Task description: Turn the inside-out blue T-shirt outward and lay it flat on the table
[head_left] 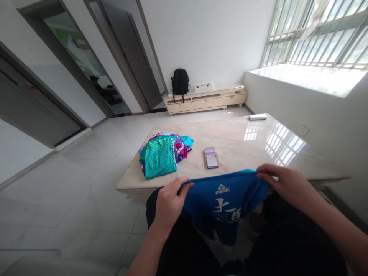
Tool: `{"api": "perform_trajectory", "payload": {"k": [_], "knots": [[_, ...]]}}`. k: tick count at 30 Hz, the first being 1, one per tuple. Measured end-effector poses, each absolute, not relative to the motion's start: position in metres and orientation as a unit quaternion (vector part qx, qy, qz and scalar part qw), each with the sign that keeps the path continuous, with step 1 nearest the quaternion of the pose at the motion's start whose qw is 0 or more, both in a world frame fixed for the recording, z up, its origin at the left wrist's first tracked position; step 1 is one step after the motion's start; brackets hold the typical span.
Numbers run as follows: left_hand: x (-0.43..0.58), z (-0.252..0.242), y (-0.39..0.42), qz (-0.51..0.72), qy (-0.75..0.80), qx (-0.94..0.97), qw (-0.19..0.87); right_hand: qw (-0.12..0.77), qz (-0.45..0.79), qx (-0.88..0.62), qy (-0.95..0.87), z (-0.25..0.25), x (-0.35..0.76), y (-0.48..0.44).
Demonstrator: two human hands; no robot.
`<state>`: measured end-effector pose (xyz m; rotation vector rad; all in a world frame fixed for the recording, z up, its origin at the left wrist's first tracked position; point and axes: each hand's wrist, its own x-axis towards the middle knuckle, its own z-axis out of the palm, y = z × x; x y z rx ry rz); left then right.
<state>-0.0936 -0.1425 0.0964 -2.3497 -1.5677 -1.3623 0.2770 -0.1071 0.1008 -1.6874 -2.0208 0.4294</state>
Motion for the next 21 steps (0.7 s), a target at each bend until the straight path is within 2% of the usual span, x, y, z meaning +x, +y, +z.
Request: {"api": "perform_trajectory", "payload": {"k": [5, 11, 13, 16, 18, 21], "knots": [[-0.093, 0.098, -0.141, -0.441, -0.504, -0.742, -0.012, 0.257, 0.214, -0.607, -0.721, 0.095, 0.268, -0.102], [-0.098, 0.090, -0.152, -0.365, -0.566, -0.729, -0.122, 0.294, 0.494, -0.514, -0.637, 0.090, 0.261, -0.108], [-0.100, 0.086, -0.156, -0.354, -0.588, -0.696, -0.211, 0.292, 0.616, -0.491, -0.543, 0.088, 0.259, -0.113], [-0.098, 0.081, -0.157, -0.380, -0.574, -0.594, -0.416, 0.303, 0.726, -0.464, -0.407, 0.082, 0.255, -0.117], [-0.094, 0.077, -0.156, -0.408, -0.545, -0.510, -0.526, 0.335, 0.734, -0.473, -0.355, 0.079, 0.252, -0.118], [-0.085, 0.068, -0.152, -0.441, -0.518, -0.434, -0.590, 0.391, 0.687, -0.513, -0.336, 0.075, 0.248, -0.116]]}}
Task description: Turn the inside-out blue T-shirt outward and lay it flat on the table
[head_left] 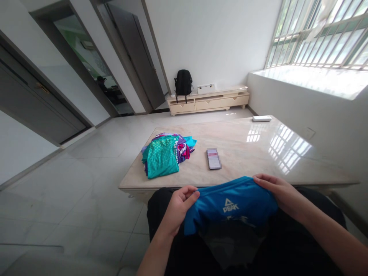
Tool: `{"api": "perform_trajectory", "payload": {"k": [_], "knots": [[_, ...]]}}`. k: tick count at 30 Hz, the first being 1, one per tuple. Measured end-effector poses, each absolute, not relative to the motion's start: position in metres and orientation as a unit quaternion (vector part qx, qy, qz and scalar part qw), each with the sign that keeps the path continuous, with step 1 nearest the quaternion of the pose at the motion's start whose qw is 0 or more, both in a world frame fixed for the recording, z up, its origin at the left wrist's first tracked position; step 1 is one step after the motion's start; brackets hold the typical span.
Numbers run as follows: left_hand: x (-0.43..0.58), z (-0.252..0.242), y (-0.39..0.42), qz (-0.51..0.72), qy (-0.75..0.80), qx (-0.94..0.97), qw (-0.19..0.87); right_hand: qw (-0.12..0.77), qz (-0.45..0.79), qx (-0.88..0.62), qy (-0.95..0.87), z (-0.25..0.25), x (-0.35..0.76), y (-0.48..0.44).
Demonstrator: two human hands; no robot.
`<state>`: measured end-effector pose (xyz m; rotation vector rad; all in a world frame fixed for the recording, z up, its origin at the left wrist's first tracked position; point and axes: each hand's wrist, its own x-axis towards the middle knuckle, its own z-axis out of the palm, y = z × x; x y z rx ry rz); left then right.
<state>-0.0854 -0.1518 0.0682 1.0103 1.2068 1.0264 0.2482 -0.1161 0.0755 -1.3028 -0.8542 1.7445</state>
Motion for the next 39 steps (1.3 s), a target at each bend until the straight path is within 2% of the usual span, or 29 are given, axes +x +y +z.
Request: {"api": "perform_trajectory", "payload": {"k": [6, 11, 13, 19, 25, 35, 39], "knots": [[-0.070, 0.055, -0.146, 0.480, 0.506, 0.412, 0.586, 0.471, 0.478, -0.581, -0.461, 0.074, 0.247, -0.117], [-0.059, 0.055, -0.144, 0.511, 0.512, 0.409, 0.557, 0.490, 0.351, -0.608, -0.517, 0.081, 0.247, -0.126], [-0.048, 0.056, -0.146, 0.521, 0.510, 0.402, 0.554, 0.495, 0.375, -0.604, -0.499, 0.083, 0.238, -0.133], [0.005, 0.056, -0.156, 0.505, 0.471, 0.494, 0.529, 0.480, 0.550, -0.515, -0.449, 0.072, 0.188, -0.160], [0.014, 0.057, -0.163, 0.499, 0.497, 0.585, 0.402, 0.476, 0.536, -0.493, -0.492, 0.059, 0.182, -0.165], [0.006, 0.054, -0.169, 0.457, 0.478, 0.695, 0.283, 0.435, 0.464, -0.473, -0.610, 0.065, 0.182, -0.171], [0.003, 0.051, -0.167, 0.442, 0.472, 0.711, 0.276, 0.415, 0.530, -0.456, -0.582, 0.063, 0.192, -0.170]]}}
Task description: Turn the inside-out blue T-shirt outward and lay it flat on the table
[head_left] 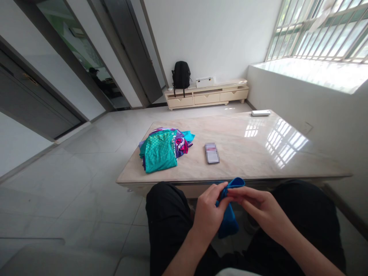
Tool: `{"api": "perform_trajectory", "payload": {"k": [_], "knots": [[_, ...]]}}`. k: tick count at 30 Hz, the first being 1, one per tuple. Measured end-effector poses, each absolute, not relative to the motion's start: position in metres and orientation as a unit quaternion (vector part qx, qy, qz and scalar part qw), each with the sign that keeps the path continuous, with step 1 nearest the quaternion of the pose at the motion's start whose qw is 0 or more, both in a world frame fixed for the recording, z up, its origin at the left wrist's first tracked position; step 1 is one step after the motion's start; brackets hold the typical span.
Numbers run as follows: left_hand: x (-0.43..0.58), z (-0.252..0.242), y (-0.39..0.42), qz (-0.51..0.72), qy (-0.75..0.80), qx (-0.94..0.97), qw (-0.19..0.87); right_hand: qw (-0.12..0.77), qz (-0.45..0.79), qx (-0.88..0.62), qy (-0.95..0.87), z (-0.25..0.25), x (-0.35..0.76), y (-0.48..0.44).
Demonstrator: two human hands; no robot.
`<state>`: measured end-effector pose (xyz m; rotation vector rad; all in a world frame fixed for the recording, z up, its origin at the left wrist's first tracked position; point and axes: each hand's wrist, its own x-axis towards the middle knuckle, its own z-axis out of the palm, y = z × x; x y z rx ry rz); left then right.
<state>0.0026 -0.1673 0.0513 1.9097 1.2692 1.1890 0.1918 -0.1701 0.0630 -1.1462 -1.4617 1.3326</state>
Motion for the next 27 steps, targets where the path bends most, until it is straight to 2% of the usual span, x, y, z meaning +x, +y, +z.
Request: {"api": "perform_trajectory", "payload": {"k": [2, 7, 11, 13, 17, 20, 24, 27], "knots": [[0.002, 0.052, -0.168, 0.434, 0.454, 0.724, 0.284, 0.427, 0.558, -0.454, -0.547, 0.053, 0.201, -0.165], [0.001, 0.064, -0.173, 0.421, 0.417, 0.740, 0.317, 0.487, 0.470, -0.508, -0.533, 0.022, 0.222, -0.150], [-0.004, 0.077, -0.177, 0.421, 0.392, 0.736, 0.356, 0.414, 0.632, -0.378, -0.535, 0.012, 0.224, -0.150], [-0.006, 0.081, -0.177, 0.431, 0.391, 0.731, 0.356, 0.370, 0.653, -0.371, -0.548, 0.012, 0.219, -0.154], [-0.008, 0.077, -0.173, 0.457, 0.423, 0.716, 0.317, 0.376, 0.520, -0.479, -0.599, 0.017, 0.210, -0.158], [-0.005, 0.060, -0.165, 0.480, 0.451, 0.709, 0.251, 0.381, 0.434, -0.489, -0.654, 0.026, 0.209, -0.157], [-0.004, 0.023, -0.150, 0.491, 0.459, 0.728, 0.135, 0.340, 0.389, -0.481, -0.708, 0.040, 0.214, -0.160], [-0.005, 0.000, -0.140, 0.485, 0.447, 0.743, 0.118, 0.319, 0.381, -0.492, -0.715, 0.050, 0.219, -0.163]]}}
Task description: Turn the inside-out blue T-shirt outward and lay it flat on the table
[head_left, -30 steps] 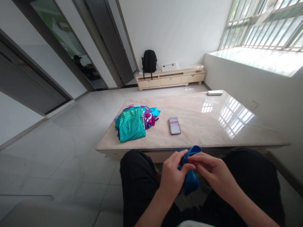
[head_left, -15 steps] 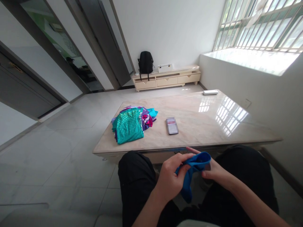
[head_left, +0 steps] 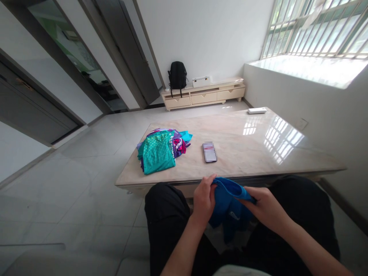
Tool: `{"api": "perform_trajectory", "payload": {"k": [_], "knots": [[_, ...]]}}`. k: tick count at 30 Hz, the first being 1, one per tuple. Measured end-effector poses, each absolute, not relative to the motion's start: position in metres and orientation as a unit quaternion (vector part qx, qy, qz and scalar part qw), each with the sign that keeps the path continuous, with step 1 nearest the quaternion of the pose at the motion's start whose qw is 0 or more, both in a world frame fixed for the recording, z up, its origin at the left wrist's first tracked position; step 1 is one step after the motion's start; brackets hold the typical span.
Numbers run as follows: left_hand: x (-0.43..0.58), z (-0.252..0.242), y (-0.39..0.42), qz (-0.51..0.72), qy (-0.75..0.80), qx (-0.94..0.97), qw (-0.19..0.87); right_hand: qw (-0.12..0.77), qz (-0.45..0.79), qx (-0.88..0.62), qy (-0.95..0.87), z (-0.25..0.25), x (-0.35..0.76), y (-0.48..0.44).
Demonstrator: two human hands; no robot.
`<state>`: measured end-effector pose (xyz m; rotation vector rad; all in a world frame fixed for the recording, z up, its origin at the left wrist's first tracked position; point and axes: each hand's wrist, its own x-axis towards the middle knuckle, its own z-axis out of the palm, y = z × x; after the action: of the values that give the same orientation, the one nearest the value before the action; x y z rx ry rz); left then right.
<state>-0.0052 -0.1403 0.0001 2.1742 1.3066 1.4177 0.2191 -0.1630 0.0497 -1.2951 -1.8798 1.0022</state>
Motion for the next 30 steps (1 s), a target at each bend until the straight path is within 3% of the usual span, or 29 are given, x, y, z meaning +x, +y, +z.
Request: {"api": "perform_trajectory", "payload": {"k": [6, 11, 25, 30], "knots": [[0.002, -0.003, -0.138, 0.497, 0.476, 0.690, 0.224, 0.270, 0.442, -0.503, -0.692, 0.062, 0.226, -0.161], [0.016, 0.013, -0.147, 0.530, 0.458, 0.659, 0.274, 0.304, 0.410, -0.502, -0.698, 0.055, 0.225, -0.156], [0.000, 0.011, -0.155, 0.467, 0.394, 0.785, 0.100, 0.299, 0.371, -0.448, -0.756, 0.047, 0.219, -0.159], [-0.003, -0.006, -0.153, 0.522, 0.407, 0.723, 0.196, 0.284, 0.375, -0.464, -0.750, 0.046, 0.214, -0.162]]}}
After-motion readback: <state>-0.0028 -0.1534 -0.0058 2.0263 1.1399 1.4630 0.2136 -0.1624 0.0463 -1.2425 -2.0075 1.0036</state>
